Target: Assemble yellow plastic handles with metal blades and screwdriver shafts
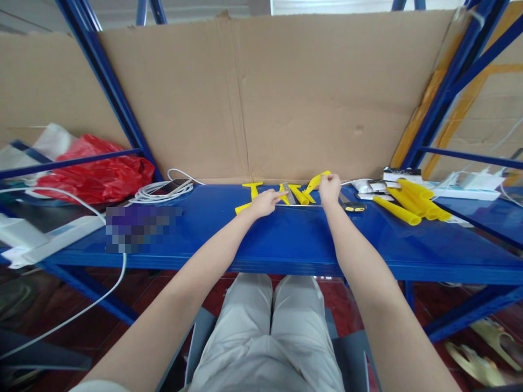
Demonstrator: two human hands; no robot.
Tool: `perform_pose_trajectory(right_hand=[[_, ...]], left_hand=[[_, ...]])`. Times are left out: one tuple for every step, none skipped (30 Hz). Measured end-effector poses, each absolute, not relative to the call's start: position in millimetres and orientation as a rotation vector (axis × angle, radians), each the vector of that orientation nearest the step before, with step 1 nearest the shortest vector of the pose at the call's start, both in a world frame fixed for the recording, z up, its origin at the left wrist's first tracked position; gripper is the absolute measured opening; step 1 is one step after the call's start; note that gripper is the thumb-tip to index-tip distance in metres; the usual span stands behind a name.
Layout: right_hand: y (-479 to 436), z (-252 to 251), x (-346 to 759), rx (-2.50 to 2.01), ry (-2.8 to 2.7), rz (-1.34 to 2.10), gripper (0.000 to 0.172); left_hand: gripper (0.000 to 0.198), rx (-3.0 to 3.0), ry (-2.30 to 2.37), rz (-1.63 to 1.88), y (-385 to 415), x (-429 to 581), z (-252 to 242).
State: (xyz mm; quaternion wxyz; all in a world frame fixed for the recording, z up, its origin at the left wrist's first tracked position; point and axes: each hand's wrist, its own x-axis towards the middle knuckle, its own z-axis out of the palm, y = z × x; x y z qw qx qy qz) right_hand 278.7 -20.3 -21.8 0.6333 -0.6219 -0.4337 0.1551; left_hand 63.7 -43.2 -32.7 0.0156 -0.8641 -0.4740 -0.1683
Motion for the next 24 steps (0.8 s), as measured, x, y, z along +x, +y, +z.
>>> perform_pose_trajectory(right_hand=[[-23, -20, 275, -1.379, -0.889, 0.462, 0.015], [-27, -18, 272, -1.339, -0.793, 0.573, 0.016], [-30, -15, 268, -1.306, -0.731, 0.676, 0.018], [-34, -13, 266, -1.282, -0.701, 0.759, 0.019], [-36, -12, 263, -1.265, -0.689, 0.829, 0.02], [-38, -11, 261, -1.249, -0.687, 0.895, 0.02], [-39, -10, 260, -1.234, -0.69, 0.955, 0.019], [-40, -9, 259, -1.216, -0.693, 1.012, 0.017], [-40, -9, 259, -1.194, -0.695, 1.065, 0.016], [-40, -9, 258, -1.168, -0.692, 1.114, 0.016], [-39, -9, 257, -1.145, -0.686, 1.151, 0.017], [-39, -8, 257, -1.131, -0.677, 1.17, 0.018], [-40, -8, 256, -1.122, -0.671, 1.182, 0.019], [-40, -7, 255, -1.116, -0.663, 1.19, 0.021], [-40, -7, 254, -1.111, -0.657, 1.196, 0.022], [-41, -7, 253, -1.104, -0.654, 1.2, 0.023], [-41, -6, 252, -1.098, -0.655, 1.203, 0.024], [-41, -6, 251, -1.09, -0.659, 1.207, 0.024], [-41, -6, 251, -1.082, -0.667, 1.209, 0.023], [-42, -6, 250, -1.074, -0.674, 1.212, 0.023], [-42, -6, 249, -1.069, -0.68, 1.215, 0.022], [-43, -6, 249, -1.065, -0.683, 1.215, 0.021], [-43, -6, 248, -1.061, -0.685, 1.212, 0.021], [-44, -5, 246, -1.059, -0.686, 1.206, 0.02]], left_hand=[[0.048, -2.688, -1.475, -0.524, -43, 64, -33], [0.048, -2.687, -1.477, -0.525, -44, 64, -32], [0.048, -2.685, -1.48, -0.527, -44, 64, -32], [0.048, -2.681, -1.484, -0.529, -44, 64, -32], [0.048, -2.678, -1.488, -0.531, -45, 64, -32], [0.048, -2.675, -1.491, -0.532, -45, 64, -32], [0.048, -2.674, -1.491, -0.532, -45, 64, -32], [0.048, -2.674, -1.491, -0.531, -45, 64, -32], [0.048, -2.675, -1.492, -0.529, -45, 64, -32], [0.048, -2.674, -1.493, -0.526, -45, 64, -32], [0.048, -2.673, -1.493, -0.525, -45, 65, -32], [0.048, -2.673, -1.492, -0.524, -45, 65, -32], [0.048, -2.673, -1.489, -0.522, -45, 65, -32], [0.048, -2.674, -1.486, -0.521, -44, 65, -32], [0.048, -2.674, -1.483, -0.519, -44, 65, -32], [0.048, -2.675, -1.48, -0.516, -43, 65, -32], [0.048, -2.675, -1.478, -0.512, -43, 65, -32], [0.048, -2.674, -1.479, -0.509, -43, 65, -32], [0.048, -2.673, -1.481, -0.506, -43, 65, -32], [0.048, -2.673, -1.482, -0.504, -44, 65, -32], [0.048, -2.674, -1.484, -0.501, -44, 65, -32], [0.048, -2.675, -1.485, -0.499, -45, 65, -31], [0.048, -2.677, -1.486, -0.497, -45, 65, -31], [0.048, -2.679, -1.486, -0.494, -45, 65, -31]])
